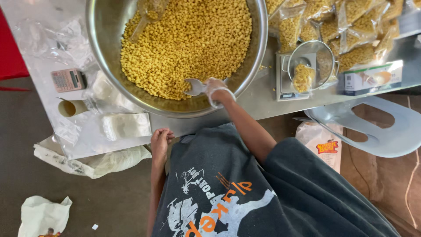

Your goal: The person scoops yellow corn puffs from a large metal bowl using a plastic scoop and transfers them into small clear plastic bags. The filled bags are placed on a digital scale to verify weight, then set aside on the table. The process is repeated continuously throughout the clip.

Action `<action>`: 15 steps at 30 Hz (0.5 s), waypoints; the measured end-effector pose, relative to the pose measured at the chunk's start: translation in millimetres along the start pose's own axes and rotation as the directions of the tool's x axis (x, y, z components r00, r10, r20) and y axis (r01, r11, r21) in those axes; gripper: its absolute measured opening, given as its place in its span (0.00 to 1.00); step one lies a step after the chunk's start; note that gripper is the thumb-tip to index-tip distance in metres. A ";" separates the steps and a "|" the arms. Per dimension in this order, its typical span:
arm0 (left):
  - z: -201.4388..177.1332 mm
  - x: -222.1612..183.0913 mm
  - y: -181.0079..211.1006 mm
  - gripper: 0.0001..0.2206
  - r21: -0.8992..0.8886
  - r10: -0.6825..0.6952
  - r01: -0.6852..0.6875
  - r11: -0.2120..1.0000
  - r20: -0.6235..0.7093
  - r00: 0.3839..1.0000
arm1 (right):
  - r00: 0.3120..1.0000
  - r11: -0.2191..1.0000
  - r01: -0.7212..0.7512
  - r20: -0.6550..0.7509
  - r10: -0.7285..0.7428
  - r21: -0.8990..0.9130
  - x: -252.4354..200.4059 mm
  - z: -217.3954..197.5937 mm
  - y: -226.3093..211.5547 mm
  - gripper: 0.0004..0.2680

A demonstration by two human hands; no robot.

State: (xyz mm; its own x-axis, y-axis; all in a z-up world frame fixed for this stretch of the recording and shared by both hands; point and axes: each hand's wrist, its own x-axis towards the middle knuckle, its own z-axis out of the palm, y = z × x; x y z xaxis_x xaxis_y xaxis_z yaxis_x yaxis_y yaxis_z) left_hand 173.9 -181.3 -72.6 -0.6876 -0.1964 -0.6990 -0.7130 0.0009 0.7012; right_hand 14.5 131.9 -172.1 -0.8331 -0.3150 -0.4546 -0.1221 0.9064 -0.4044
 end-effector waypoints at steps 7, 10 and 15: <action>10.7 16.0 17.8 0.10 0.080 0.016 -0.017 0.997 0.017 1.000 | 0.969 0.526 -0.190 0.071 0.238 0.829 -91.3 -43.9 36.1 0.10; 21.9 27.5 23.6 0.10 0.058 0.061 -0.066 0.996 0.074 0.995 | 0.964 0.926 0.048 -0.260 0.054 0.373 -139.4 -64.6 50.6 0.11; 45.8 50.9 33.3 0.10 0.090 0.049 -0.065 0.994 0.167 0.985 | 0.809 0.525 -0.402 0.023 0.587 0.750 -234.8 -79.3 66.7 0.08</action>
State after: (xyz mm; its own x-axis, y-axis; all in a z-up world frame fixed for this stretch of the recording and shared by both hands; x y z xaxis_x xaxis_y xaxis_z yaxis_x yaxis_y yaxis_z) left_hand 108.9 -146.4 -91.3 -0.7353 -0.0292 -0.6772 -0.6761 0.1023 0.7297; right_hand 159.1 288.7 -29.4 -0.7332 0.2708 -0.6238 0.6759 0.3912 -0.6246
